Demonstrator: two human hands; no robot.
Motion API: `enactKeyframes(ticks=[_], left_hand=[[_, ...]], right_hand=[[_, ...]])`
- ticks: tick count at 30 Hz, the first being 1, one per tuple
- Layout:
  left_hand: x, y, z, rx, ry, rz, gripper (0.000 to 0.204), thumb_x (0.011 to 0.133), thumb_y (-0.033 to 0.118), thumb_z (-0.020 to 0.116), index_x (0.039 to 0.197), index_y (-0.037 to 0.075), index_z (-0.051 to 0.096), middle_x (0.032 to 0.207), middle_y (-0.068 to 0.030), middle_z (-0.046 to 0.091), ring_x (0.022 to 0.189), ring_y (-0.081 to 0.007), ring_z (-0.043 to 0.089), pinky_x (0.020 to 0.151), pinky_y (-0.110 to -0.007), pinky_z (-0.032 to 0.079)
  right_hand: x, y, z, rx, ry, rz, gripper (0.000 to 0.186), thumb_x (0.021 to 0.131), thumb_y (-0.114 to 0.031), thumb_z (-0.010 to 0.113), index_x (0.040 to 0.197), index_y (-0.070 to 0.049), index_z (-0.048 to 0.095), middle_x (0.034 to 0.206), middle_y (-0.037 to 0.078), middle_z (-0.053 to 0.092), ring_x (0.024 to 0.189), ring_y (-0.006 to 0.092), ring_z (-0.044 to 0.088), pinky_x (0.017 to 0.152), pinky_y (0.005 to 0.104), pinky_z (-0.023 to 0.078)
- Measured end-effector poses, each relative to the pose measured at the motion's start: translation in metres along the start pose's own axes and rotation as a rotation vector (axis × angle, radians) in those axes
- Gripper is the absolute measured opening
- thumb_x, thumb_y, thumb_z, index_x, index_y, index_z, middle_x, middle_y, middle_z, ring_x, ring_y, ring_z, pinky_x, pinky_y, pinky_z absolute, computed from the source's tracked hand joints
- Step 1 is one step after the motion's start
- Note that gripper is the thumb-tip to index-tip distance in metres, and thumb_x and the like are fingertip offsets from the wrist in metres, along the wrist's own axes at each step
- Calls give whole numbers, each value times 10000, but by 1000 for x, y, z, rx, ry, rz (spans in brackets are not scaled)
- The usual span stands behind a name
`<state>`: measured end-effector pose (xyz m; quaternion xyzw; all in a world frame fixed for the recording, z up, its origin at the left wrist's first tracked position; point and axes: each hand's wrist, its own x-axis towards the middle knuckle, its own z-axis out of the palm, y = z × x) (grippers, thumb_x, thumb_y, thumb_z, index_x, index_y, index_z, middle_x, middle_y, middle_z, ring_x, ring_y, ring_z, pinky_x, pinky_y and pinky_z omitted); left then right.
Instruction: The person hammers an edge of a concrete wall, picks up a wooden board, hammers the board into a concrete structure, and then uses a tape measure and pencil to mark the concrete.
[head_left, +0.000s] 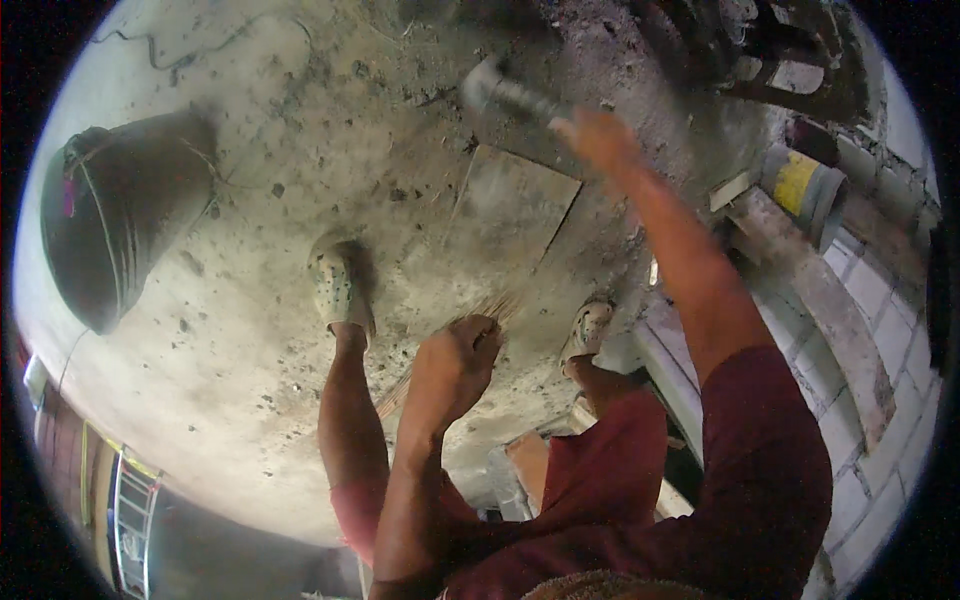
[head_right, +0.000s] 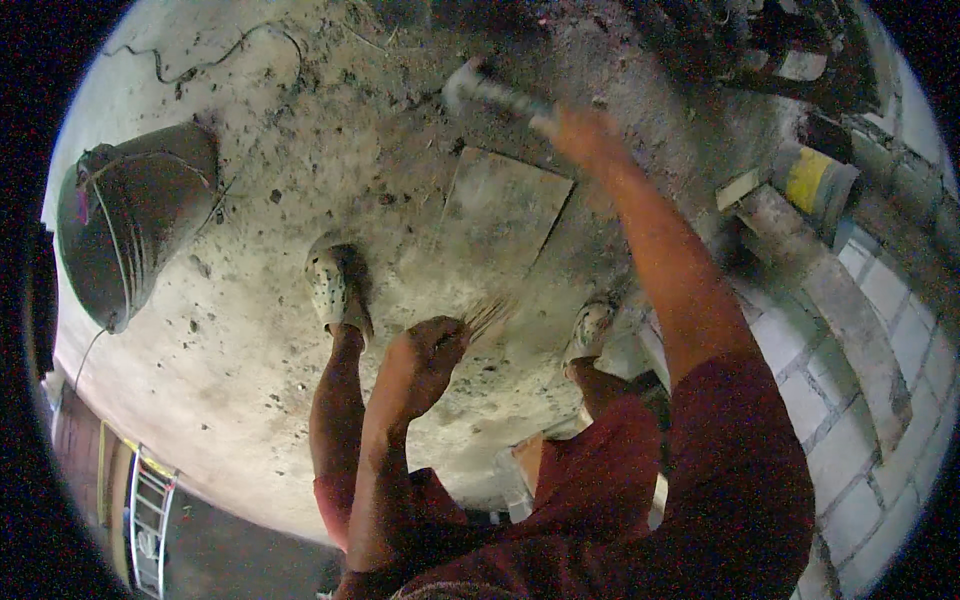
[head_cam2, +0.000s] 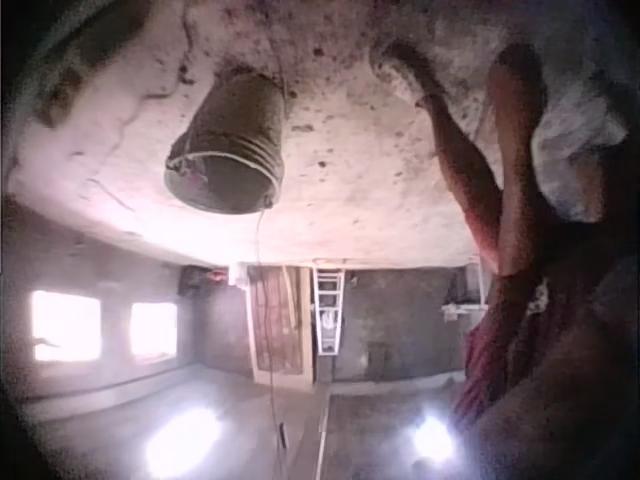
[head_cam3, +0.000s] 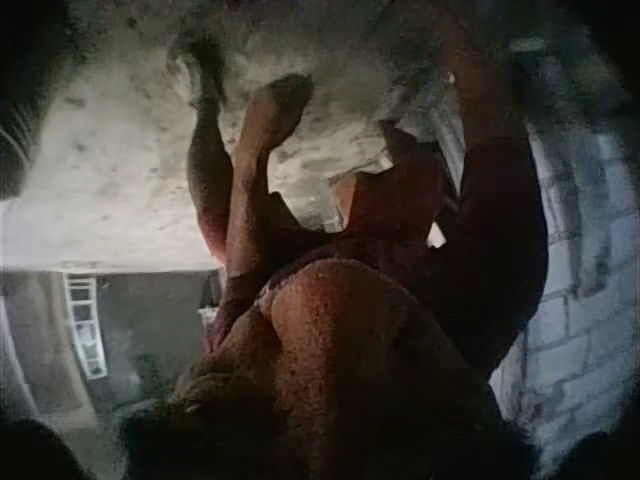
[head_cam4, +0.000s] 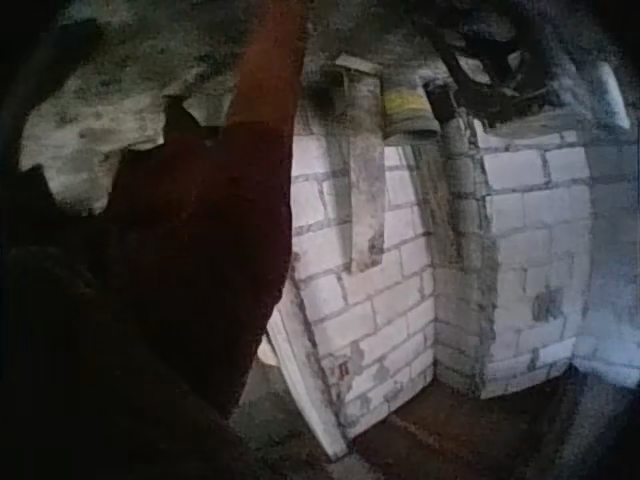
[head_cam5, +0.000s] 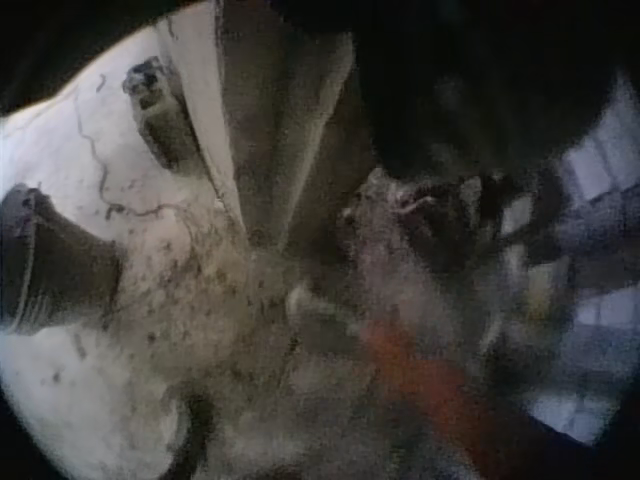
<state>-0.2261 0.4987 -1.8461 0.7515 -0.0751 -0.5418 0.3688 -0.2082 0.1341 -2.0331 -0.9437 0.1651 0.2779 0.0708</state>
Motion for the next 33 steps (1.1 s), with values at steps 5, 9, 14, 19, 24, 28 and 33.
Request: enactKeyframes(ticks=[5,9,14,19,24,28,33], left_hand=[[1,3,3,-25,-48,-31,262,926,207,621,1050,-20,666,904,-222,677,788,-345,665,717,-381,504],[3,-2,4,-17,-28,-30,264,926,209,613,1050,-17,668,898,-216,680,787,-340,668,715,-379,503],[1,-2,2,-21,2,-39,262,923,210,613,1058,-7,669,888,-209,682,776,-332,670,708,-380,502],[-1,-4,4,-49,25,32,264,923,201,608,1060,-16,667,873,-218,677,760,-319,669,699,-377,501],[-2,-8,-3,-68,-8,-50,279,926,177,613,1118,-23,645,829,-214,666,714,-261,644,682,-360,494],[0,-8,-1,-93,3,-53,329,924,160,614,1209,-4,603,787,-185,656,681,-236,616,665,-353,487],[2,-16,9,-96,-23,-63,381,923,133,603,1284,21,558,730,-133,630,664,-211,602,651,-346,487]], right_hand=[[47,21,-19,388,66,476,588,961,-540,467,1130,9,592,1033,309,635,998,443,622,847,547,478],[19,2,-22,169,168,218,684,930,-637,439,1089,1,628,1027,258,671,957,446,648,824,550,508],[24,-13,-33,2,-7,35,670,922,-621,471,1110,6,613,1059,241,671,1012,436,635,854,549,496],[83,42,-9,215,138,536,676,925,-624,457,1215,-30,599,1087,242,669,1056,429,624,906,514,484],[13,30,46,0,142,434,557,857,-506,642,1181,-53,629,1189,220,602,1162,390,559,928,536,454],[-59,-4,119,297,118,152,594,808,-439,728,1281,-123,553,1234,215,581,1244,368,496,1015,582,356],[-77,-24,127,85,-123,192,582,799,-415,746,1256,-93,581,1285,158,579,1180,388,546,982,502,429]])
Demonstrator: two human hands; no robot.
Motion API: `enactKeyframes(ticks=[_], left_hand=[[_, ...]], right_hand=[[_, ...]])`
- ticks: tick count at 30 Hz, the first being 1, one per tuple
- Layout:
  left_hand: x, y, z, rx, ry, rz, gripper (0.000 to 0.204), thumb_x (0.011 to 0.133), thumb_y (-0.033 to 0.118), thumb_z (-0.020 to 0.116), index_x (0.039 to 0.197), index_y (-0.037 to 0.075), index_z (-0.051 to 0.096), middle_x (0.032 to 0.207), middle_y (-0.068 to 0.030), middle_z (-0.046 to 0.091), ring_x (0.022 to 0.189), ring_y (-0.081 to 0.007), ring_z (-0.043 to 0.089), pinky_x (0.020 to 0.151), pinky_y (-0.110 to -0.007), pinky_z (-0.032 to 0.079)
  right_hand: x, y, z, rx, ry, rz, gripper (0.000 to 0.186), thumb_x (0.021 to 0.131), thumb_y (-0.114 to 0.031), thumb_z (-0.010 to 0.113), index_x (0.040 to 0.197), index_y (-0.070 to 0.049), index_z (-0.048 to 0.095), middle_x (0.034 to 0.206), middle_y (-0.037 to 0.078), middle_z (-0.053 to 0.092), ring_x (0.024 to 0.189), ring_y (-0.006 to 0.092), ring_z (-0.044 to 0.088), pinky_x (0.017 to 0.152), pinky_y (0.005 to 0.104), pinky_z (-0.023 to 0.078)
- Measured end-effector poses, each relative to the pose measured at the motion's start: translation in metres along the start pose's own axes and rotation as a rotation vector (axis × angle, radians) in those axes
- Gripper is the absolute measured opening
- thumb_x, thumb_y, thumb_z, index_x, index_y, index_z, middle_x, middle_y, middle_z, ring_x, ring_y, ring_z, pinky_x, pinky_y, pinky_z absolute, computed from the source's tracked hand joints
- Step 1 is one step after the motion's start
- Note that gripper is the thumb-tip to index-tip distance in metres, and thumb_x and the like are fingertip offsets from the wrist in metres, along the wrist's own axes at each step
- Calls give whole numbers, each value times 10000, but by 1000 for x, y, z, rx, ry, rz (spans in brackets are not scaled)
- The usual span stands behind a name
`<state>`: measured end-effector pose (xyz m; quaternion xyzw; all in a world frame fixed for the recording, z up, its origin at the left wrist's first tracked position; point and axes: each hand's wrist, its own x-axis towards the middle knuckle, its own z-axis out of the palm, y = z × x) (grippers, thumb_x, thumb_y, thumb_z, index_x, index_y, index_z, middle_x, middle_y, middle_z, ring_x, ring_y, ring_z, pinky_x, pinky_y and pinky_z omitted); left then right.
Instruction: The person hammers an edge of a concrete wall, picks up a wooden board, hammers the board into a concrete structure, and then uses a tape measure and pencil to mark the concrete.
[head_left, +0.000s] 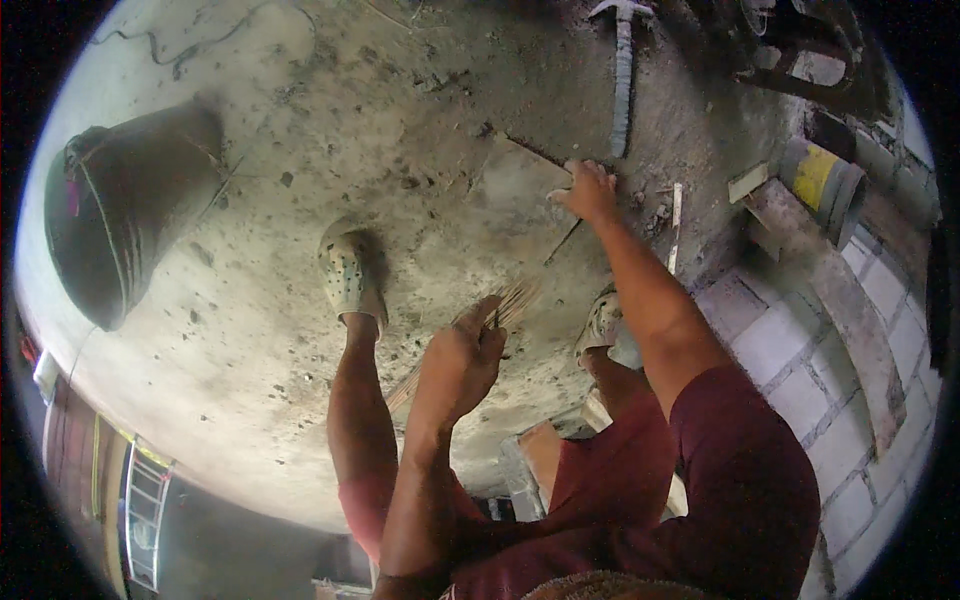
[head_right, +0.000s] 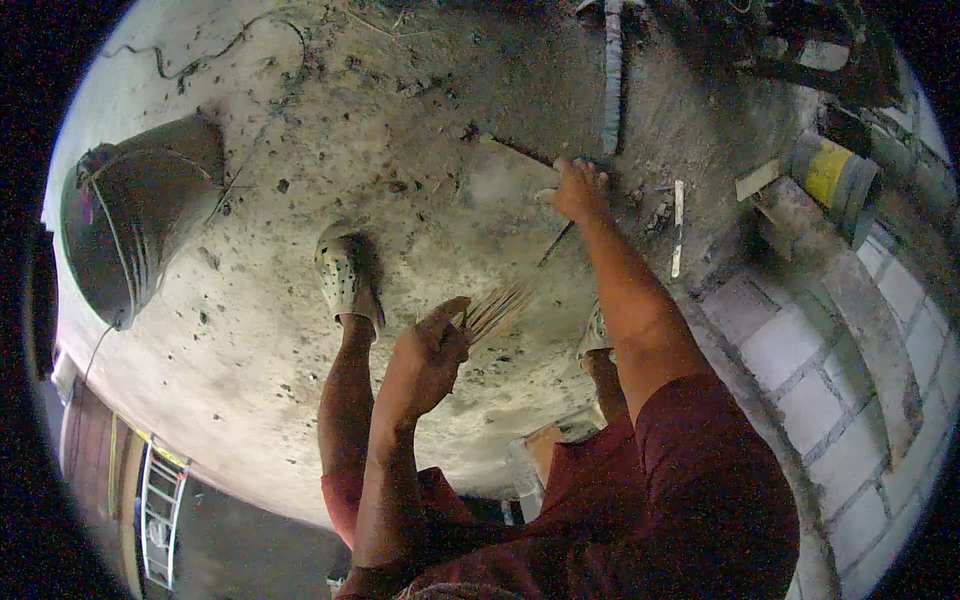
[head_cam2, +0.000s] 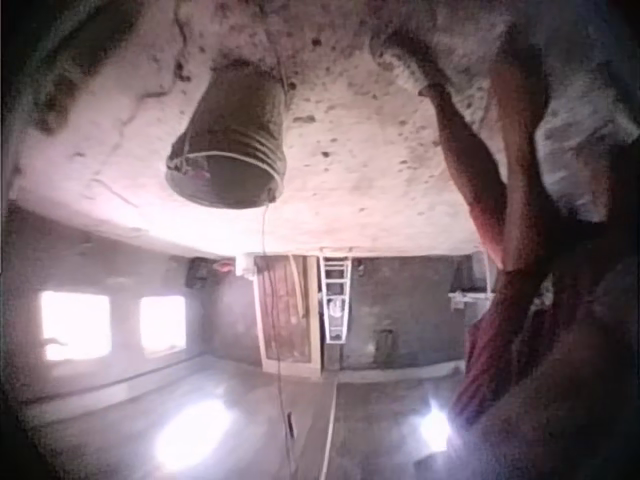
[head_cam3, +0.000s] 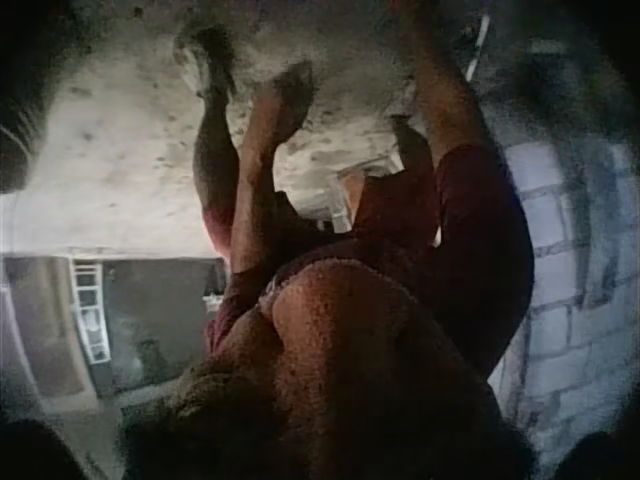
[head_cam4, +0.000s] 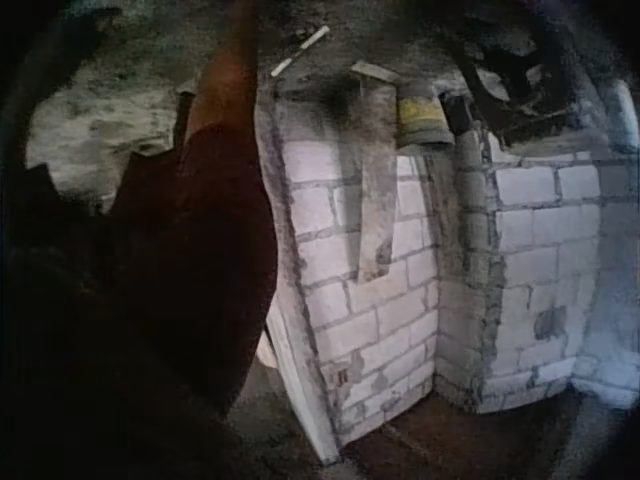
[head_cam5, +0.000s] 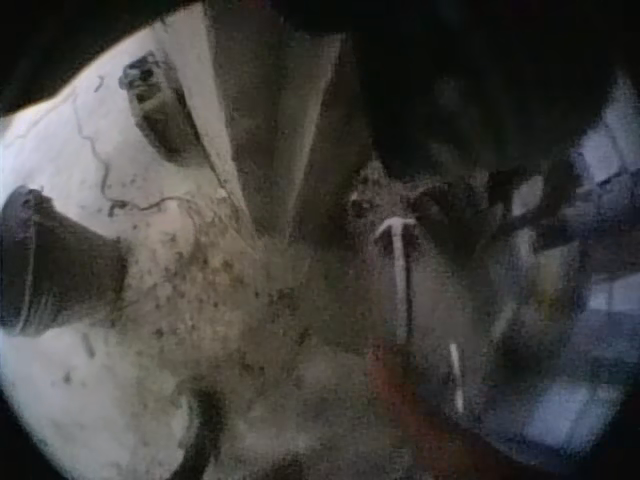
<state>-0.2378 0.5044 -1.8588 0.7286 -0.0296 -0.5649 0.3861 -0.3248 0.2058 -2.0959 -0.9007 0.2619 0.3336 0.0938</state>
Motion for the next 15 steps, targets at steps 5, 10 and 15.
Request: enactKeyframes(ticks=[5,10,15], left_hand=[[3,-7,9,35,-23,-14,355,922,117,588,1267,37,570,718,-121,620,656,-210,591,651,-348,483],[1,2,1,-48,-6,-34,349,919,102,540,1263,49,555,723,-103,589,687,-202,571,674,-340,474],[3,19,-2,-167,-1,-94,343,924,136,445,1241,51,546,729,-70,558,705,-174,536,690,-313,448]], right_hand=[[-10,13,-31,437,-136,-54,476,832,-353,722,1201,-67,629,1079,161,679,960,312,643,866,435,486],[14,52,-105,925,177,142,302,908,-317,632,1069,-70,696,895,66,685,815,127,613,742,307,498],[125,47,-127,835,273,56,398,895,-361,646,1122,-35,672,946,76,701,858,144,627,767,315,499]])
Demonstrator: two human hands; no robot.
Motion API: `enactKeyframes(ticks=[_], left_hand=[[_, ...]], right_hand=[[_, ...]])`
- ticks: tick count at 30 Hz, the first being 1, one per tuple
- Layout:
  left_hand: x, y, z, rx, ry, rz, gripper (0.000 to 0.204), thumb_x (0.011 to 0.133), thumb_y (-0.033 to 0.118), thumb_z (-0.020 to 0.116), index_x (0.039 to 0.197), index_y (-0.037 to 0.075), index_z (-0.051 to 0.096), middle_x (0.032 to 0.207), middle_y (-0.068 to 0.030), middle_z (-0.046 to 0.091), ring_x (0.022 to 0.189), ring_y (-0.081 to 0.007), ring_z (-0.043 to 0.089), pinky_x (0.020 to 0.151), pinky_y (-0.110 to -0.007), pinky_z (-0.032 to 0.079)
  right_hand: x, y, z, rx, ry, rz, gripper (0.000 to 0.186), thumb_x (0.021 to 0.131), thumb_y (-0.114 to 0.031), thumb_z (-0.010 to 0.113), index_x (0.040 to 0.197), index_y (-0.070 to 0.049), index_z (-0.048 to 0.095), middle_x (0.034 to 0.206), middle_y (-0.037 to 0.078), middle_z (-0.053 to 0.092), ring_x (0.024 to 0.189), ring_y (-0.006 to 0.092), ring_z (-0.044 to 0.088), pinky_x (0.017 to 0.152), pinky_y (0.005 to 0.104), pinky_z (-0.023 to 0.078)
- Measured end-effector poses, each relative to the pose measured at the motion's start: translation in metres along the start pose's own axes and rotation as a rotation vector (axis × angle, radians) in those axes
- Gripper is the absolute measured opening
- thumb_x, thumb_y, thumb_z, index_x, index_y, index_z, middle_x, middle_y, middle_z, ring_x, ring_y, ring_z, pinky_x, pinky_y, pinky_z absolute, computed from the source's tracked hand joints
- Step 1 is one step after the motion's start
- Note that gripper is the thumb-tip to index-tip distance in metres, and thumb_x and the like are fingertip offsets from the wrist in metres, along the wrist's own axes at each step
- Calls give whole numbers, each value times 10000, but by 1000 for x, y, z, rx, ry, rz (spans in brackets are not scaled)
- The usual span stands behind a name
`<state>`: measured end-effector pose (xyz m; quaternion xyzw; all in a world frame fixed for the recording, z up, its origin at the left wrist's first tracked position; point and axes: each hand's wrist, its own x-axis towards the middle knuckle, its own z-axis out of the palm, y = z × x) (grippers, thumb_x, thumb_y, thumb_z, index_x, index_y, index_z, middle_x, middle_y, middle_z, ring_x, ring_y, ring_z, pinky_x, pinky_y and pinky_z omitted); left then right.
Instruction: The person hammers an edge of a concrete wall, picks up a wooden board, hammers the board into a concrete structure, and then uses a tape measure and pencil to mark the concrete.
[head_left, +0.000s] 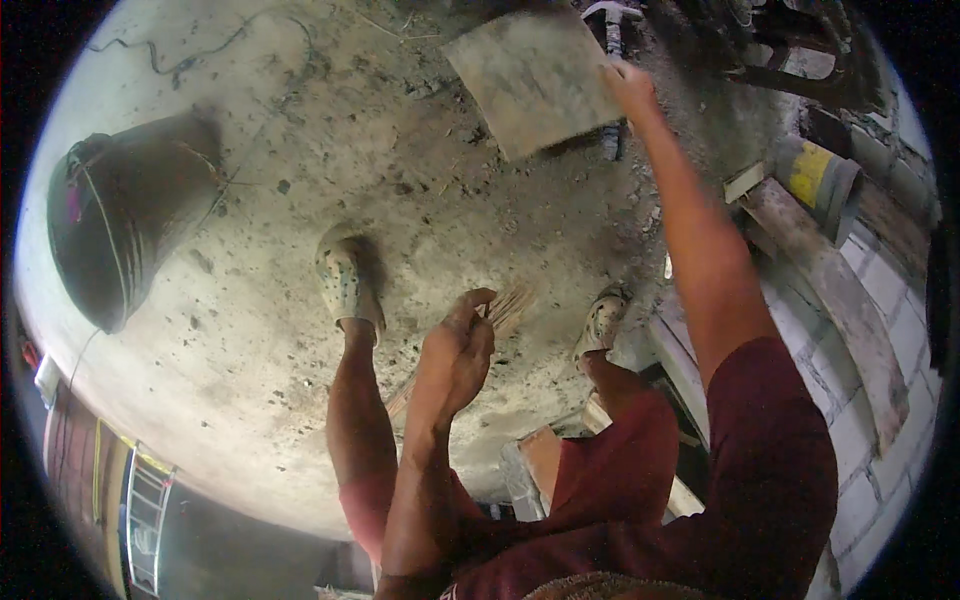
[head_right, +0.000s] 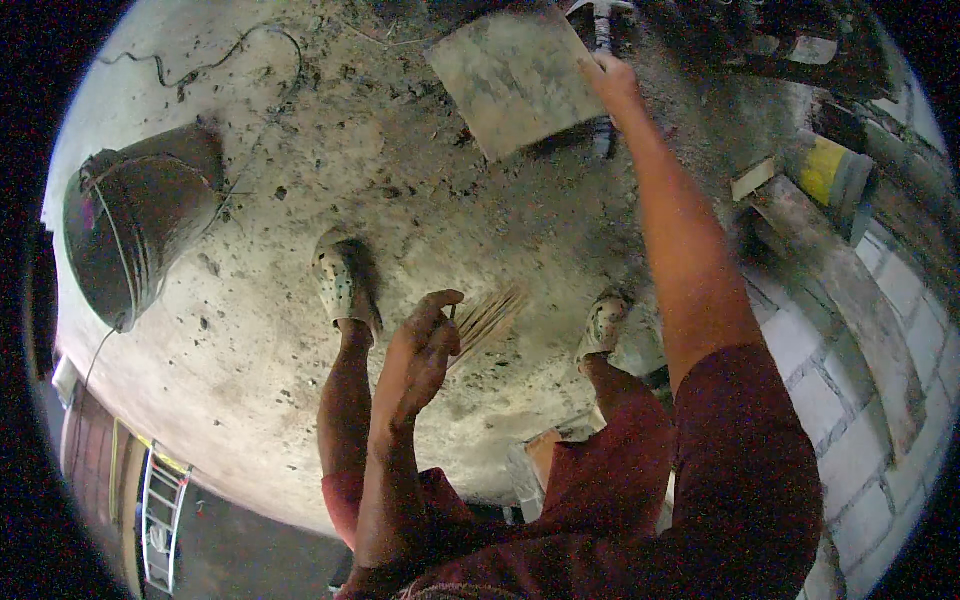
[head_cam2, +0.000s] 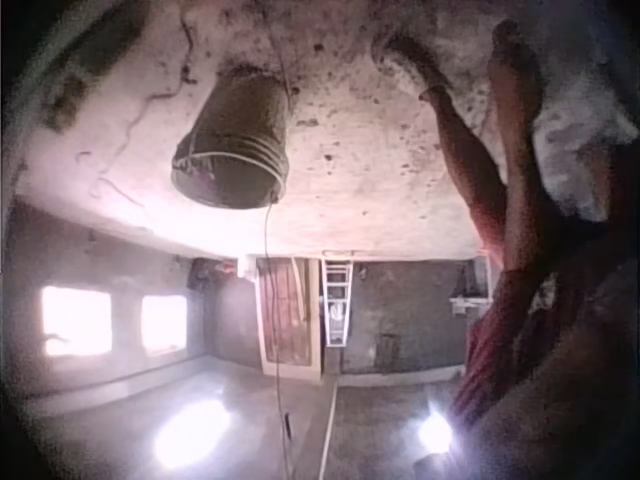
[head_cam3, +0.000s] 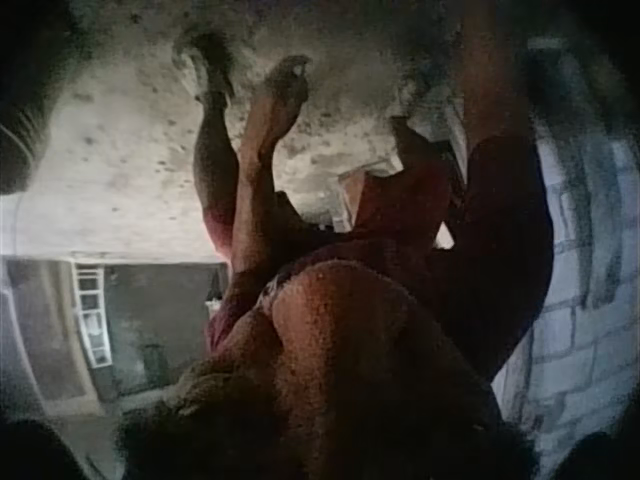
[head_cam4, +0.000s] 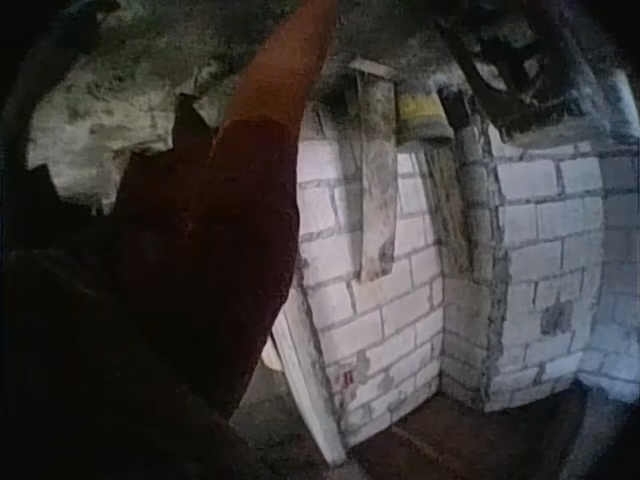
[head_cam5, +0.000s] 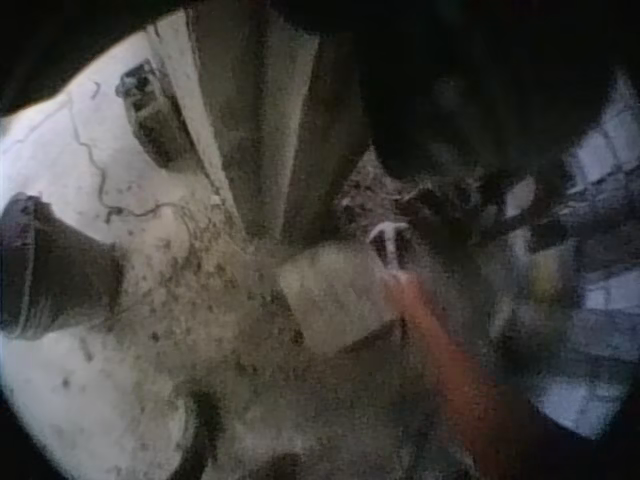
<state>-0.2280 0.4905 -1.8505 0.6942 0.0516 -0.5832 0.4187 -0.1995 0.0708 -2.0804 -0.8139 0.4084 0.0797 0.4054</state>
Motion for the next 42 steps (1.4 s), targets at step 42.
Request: enactKeyframes(ticks=[42], left_hand=[[56,121,-3,746,133,31,359,897,281,645,1159,39,604,1016,-136,677,844,-268,668,727,-390,538]], right_hand=[[-353,45,-130,884,-372,893,472,972,-514,527,1093,-65,605,685,10,500,529,83,458,477,291,388]])
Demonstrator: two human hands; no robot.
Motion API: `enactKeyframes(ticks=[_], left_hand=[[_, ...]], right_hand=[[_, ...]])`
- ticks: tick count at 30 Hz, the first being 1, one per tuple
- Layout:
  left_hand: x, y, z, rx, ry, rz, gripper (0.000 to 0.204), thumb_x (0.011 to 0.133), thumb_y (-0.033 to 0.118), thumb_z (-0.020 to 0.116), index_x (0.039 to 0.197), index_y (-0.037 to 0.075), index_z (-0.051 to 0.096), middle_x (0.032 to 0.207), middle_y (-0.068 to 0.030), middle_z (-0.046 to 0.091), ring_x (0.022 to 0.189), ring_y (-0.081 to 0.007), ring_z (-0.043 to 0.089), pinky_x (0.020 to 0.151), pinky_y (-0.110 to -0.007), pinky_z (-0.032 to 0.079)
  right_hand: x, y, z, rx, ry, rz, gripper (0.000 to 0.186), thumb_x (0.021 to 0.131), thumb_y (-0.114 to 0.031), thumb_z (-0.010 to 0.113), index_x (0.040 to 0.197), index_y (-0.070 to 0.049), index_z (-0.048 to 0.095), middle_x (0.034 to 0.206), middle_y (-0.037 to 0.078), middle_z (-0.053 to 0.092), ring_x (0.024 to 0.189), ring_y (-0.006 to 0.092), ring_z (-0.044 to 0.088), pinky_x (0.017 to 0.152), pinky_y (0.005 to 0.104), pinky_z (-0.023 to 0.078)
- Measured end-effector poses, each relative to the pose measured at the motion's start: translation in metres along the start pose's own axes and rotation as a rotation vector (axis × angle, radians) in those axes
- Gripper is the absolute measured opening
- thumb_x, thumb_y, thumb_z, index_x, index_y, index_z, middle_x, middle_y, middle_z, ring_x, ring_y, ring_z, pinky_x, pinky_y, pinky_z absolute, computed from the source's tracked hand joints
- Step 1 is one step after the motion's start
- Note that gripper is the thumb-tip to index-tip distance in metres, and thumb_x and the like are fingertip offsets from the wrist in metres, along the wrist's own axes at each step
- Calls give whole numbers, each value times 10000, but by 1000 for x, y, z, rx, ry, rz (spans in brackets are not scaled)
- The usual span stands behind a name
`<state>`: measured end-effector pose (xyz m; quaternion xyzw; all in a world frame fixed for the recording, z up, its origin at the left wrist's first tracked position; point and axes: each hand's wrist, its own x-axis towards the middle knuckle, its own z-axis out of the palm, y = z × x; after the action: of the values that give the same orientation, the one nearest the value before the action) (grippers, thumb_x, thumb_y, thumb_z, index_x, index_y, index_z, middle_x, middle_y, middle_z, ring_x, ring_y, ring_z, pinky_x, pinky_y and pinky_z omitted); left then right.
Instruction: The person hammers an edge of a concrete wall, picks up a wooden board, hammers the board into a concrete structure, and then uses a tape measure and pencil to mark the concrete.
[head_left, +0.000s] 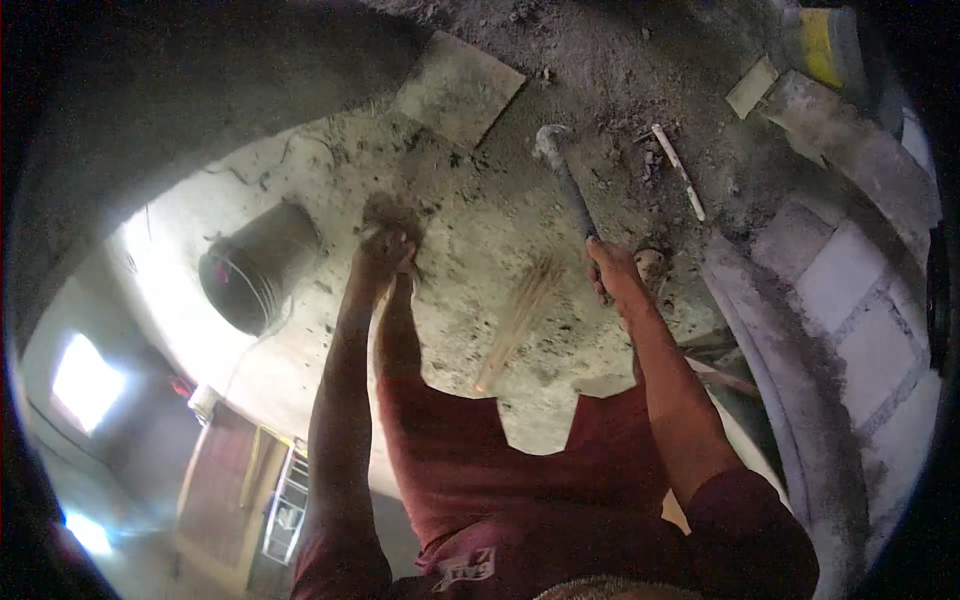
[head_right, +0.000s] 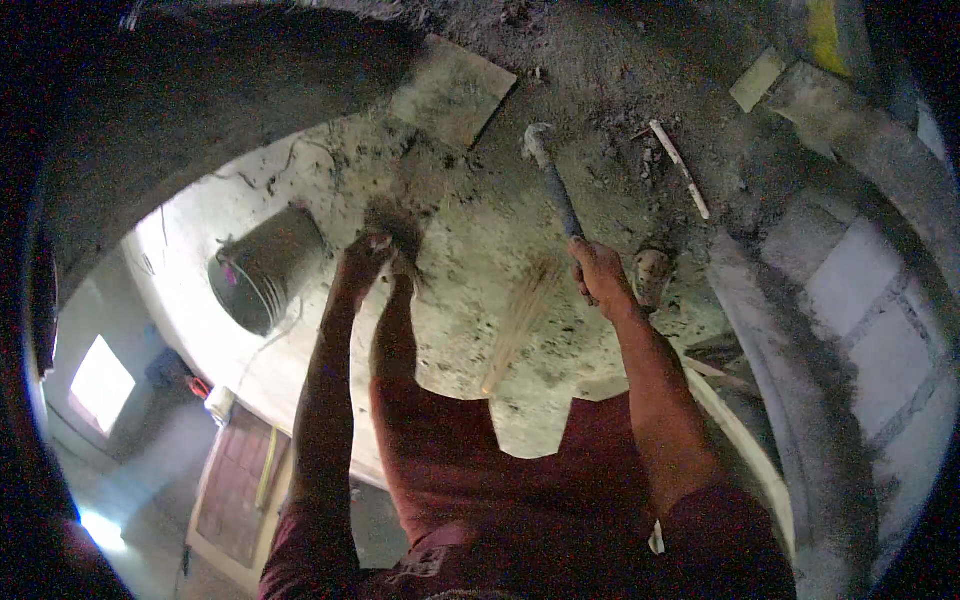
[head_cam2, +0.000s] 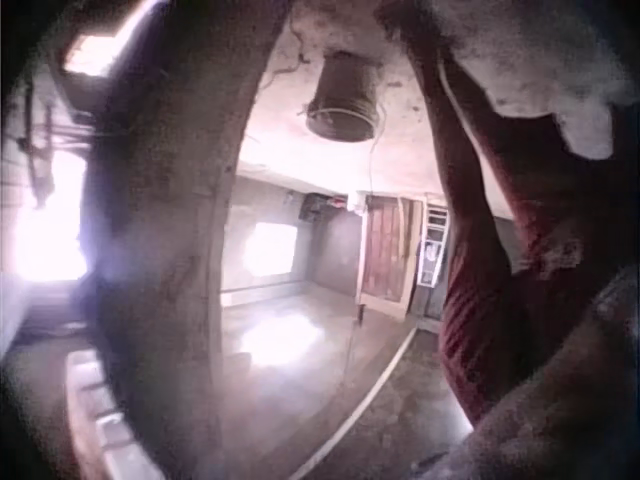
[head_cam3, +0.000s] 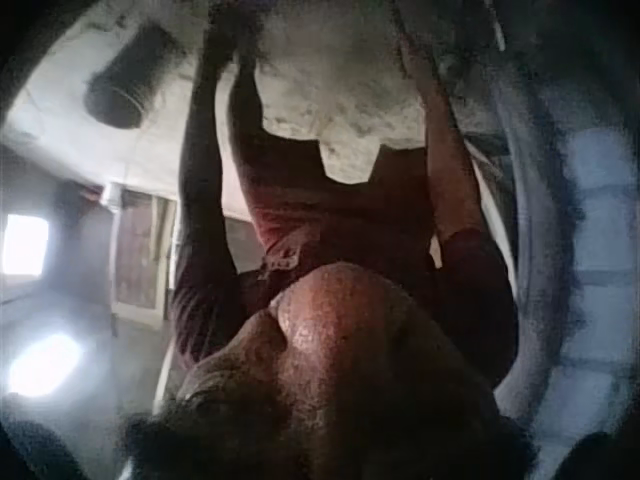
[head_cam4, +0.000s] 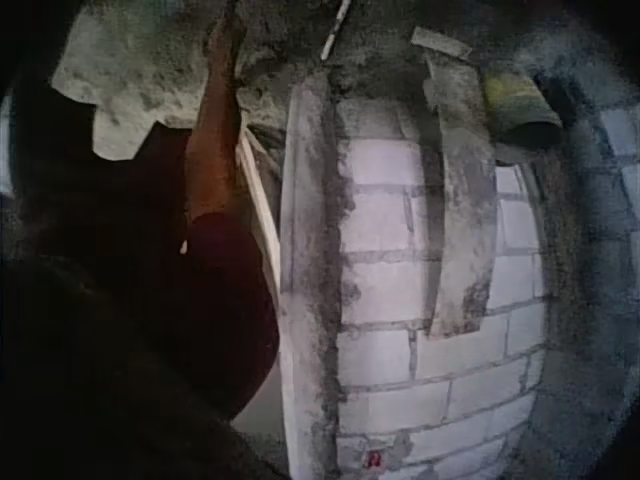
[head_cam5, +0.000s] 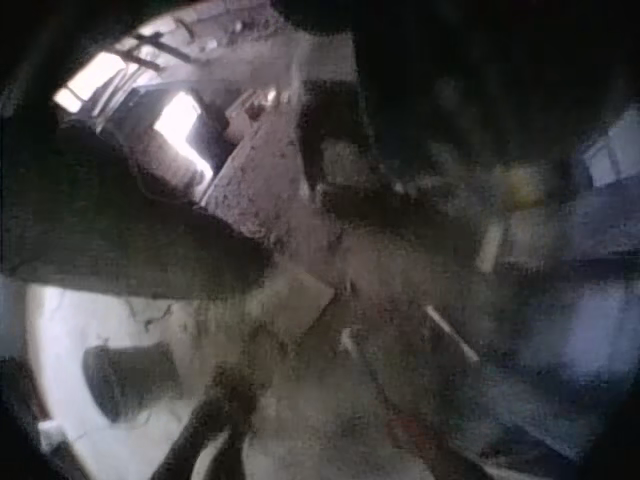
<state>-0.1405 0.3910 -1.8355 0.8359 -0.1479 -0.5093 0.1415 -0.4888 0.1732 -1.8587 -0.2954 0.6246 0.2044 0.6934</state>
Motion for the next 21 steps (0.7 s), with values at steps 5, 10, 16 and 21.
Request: enactKeyframes(ticks=[5,10,16,21], left_hand=[[183,-5,-11,400,102,116,626,836,420,699,1357,113,534,1257,-170,621,1112,-352,621,920,-442,505],[276,65,43,629,45,199,763,859,448,667,1498,177,347,1274,-172,616,1073,-344,643,879,-467,530],[310,47,35,679,100,90,884,889,553,601,1560,200,146,1208,-181,640,1017,-326,661,800,-469,560],[311,46,69,690,26,198,978,866,602,604,1549,97,120,1107,-211,668,961,-341,675,769,-448,569]], right_hand=[[44,-14,39,13,-22,-88,489,972,-528,517,1072,-53,580,675,13,492,517,88,445,465,309,376],[91,-34,49,83,57,-111,439,973,-467,539,1050,-36,568,636,5,483,452,106,426,417,319,348],[111,-45,79,-75,40,-147,395,966,-468,549,892,-81,523,614,-2,472,441,95,416,413,313,347],[110,-48,79,-58,136,-277,400,963,-473,543,842,-94,497,592,-6,455,425,91,400,403,305,330]])
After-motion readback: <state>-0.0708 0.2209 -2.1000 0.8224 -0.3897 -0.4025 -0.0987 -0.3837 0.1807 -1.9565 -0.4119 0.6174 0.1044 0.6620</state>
